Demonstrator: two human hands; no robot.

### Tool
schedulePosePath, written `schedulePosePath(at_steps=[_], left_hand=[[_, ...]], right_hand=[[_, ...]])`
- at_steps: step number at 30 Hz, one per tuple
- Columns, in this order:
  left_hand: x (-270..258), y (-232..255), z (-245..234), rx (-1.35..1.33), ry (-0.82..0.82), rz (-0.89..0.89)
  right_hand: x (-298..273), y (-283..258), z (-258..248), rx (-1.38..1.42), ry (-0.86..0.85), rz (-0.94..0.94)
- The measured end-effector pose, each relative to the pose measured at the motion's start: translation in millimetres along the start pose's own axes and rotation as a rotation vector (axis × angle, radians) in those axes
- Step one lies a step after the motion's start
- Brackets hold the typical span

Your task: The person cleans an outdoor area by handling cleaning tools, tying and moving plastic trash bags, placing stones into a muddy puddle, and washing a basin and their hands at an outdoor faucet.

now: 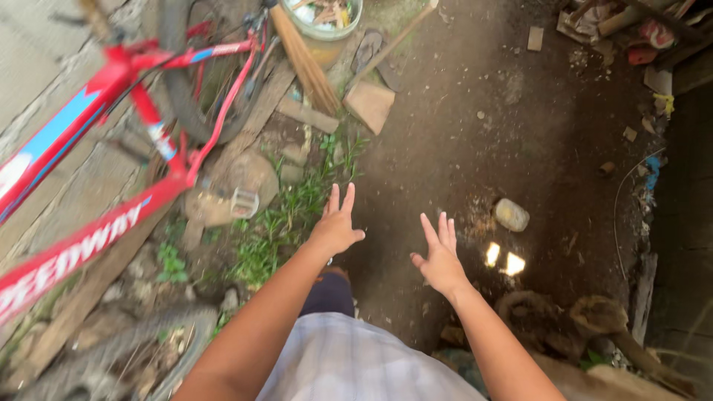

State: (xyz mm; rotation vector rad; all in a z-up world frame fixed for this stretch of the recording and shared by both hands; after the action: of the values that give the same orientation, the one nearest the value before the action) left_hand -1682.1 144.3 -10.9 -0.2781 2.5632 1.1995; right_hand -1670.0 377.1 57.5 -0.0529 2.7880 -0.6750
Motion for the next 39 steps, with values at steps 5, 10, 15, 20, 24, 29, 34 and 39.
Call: schedulePosePath(at_steps=[5,10,15,20,24,29,34,39], left_hand=[[125.8,3.9,-26.1,0.012,0.106,-0.008],[231.8,14.2,-71.8,0.081,0.093,0.014],[278.6,28.5,-122.3,0.048,0.282,0.104],[313.8,14.3,-144.2,0.068,0.235,-0.142],[357.1,11.7,-165.6,0.030,0.354,-0.212],[425.3,11.4,-165.5,-0.004,0.418,-0.392],[499.7,11.2,-138.0,-0.027,0.415,-0.537],[546.6,24.5,-114.2,0.081,0.307,-0.606]], right_hand=[[121.7,8.8,-23.6,0.018,0.041,-0.021],[246.3,2.7,-45.2,-0.016,0.115,-0.068],[317.7,-2.5,-50.2,0.061,0.165,-0.114],[399.4,-5.5,-50.8,0.015,0.093,-0.195],[489.7,-11.7,-64.8,0.016,0.062,-0.235],[599.2,-34.0,-89.9,0.044,0.035,-0.365],[684.0,-53.6,-108.5,0.027,0.002,-0.538],[741.5,-28.0,-72.7,-0.042,-0.290,-0.491]])
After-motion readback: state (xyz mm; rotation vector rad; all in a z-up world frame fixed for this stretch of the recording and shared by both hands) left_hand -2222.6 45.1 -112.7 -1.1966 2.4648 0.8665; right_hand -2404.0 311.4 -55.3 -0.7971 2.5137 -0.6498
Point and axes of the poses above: each hand's wrist, its own x-axis towards the middle knuckle, its own z-axis out of the palm, y = z × x, the point moved 9 cm from there along x, towards the middle knuckle, and after that the axes turned 9 degrees about y, right-handed, at the moved point
